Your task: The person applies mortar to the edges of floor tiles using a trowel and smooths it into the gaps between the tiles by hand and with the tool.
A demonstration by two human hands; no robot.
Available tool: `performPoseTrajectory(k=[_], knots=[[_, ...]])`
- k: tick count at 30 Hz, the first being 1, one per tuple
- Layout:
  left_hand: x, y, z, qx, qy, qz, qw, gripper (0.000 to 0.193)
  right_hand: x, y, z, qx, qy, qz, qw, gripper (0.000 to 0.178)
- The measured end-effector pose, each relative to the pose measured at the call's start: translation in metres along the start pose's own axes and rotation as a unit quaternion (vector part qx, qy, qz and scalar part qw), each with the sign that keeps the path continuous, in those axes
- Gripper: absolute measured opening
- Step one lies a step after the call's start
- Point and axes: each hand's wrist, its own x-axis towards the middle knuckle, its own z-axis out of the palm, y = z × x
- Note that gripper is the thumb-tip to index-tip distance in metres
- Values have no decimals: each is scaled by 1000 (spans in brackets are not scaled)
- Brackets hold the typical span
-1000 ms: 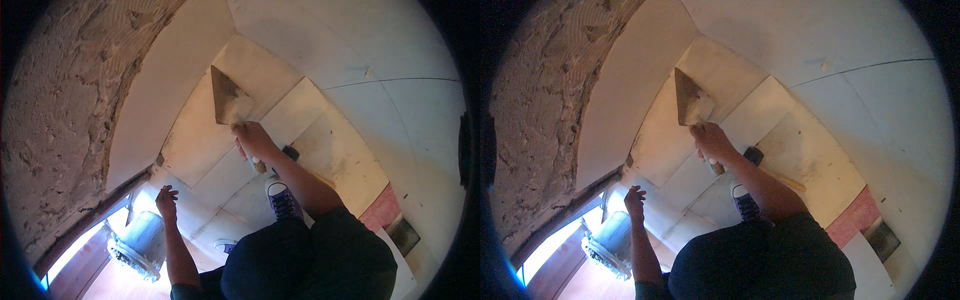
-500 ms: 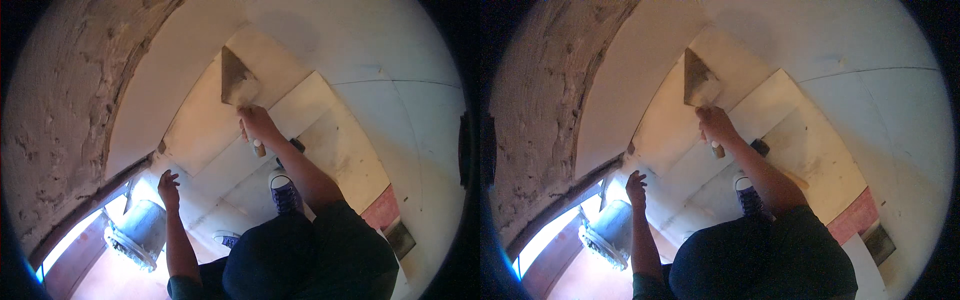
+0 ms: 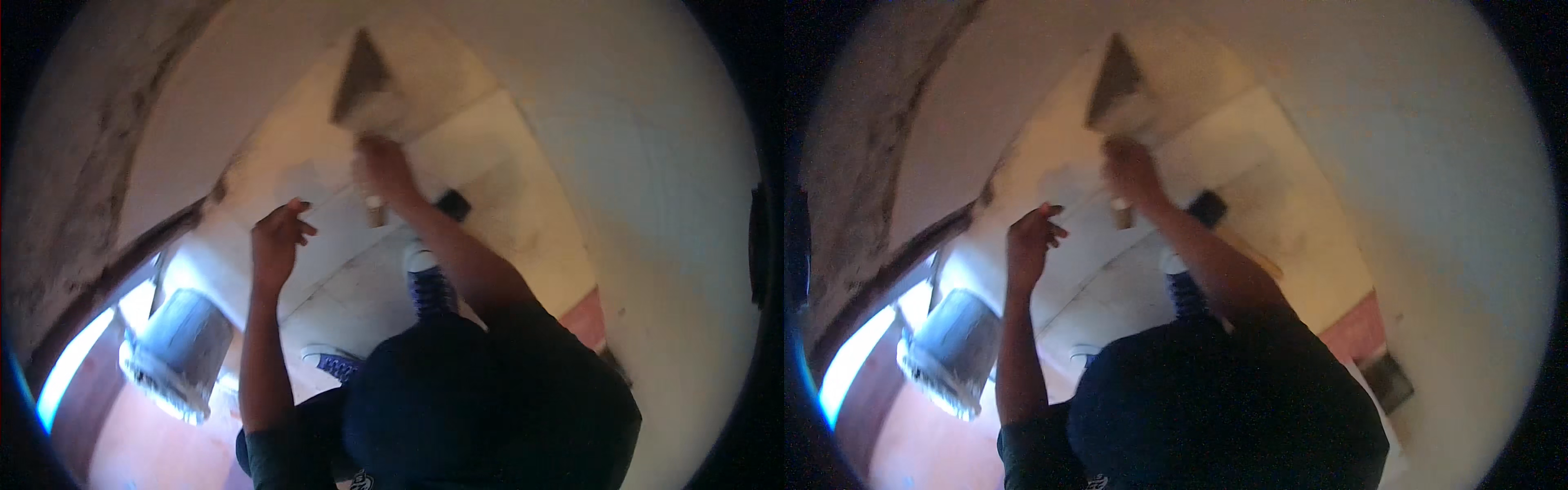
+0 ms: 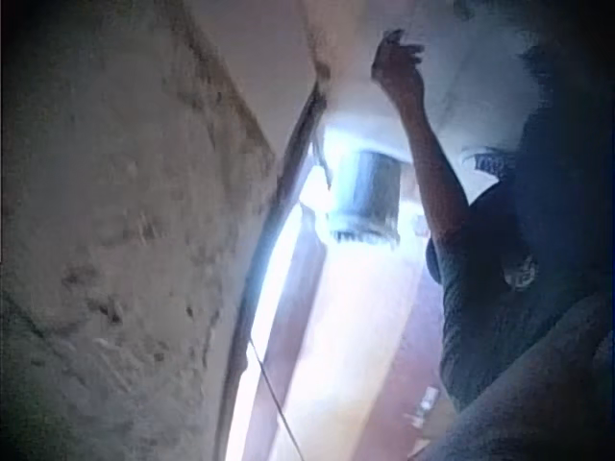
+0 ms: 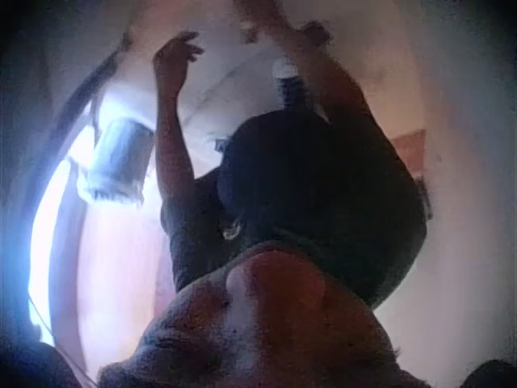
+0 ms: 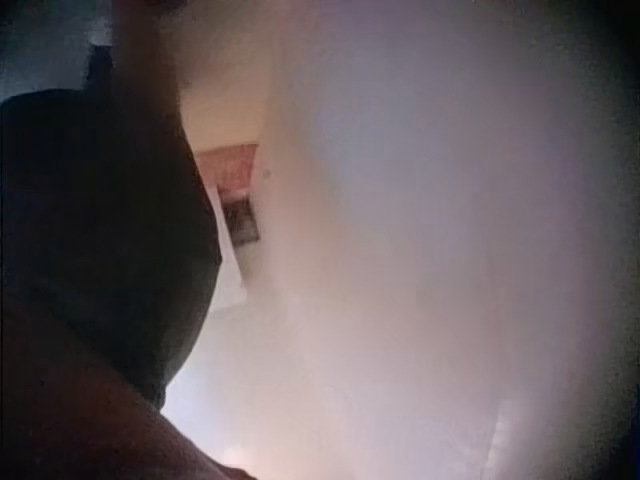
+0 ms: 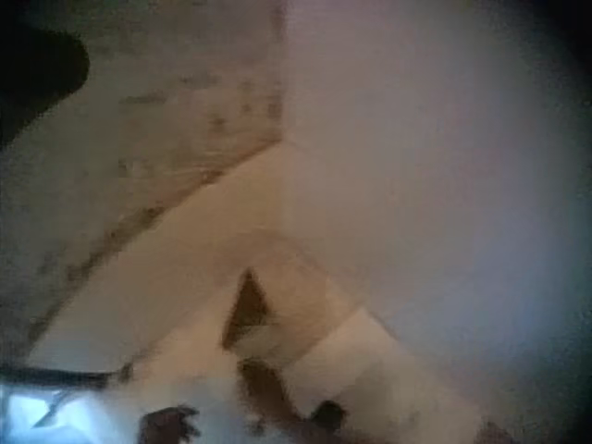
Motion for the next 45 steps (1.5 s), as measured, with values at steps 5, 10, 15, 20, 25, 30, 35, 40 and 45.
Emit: performPoseTrajectory(k=[5,10,15,20,25,30,35,40,45], knots=[[-14,39,31,35,-53,-11,998,46,-13,-64,-41,381,-36,333,862,23],[-22,49,47,-31,-15,-11,999,55,-33,-101,-22,512,47,317,797,36],[-26,53,49,23,8,-5,1000,61,-29,-121,-56,614,-55,339,711,40],[-8,45,21,113,79,129,982,54,-24,-118,-72,551,-94,255,789,39],[-4,53,10,181,-1,149,972,50,-114,-26,-123,184,66,250,948,18],[-1,40,-4,210,-27,123,970,52,-240,70,-218,-76,265,509,815,16],[-4,21,-3,159,-24,84,983,51,-343,138,-246,-52,323,607,724,25],[-8,5,-13,140,-20,60,988,50,-411,199,-250,-44,371,711,596,26],[-7,-2,-24,151,-1,38,988,49,-439,216,-254,-373,-190,545,727,15]])
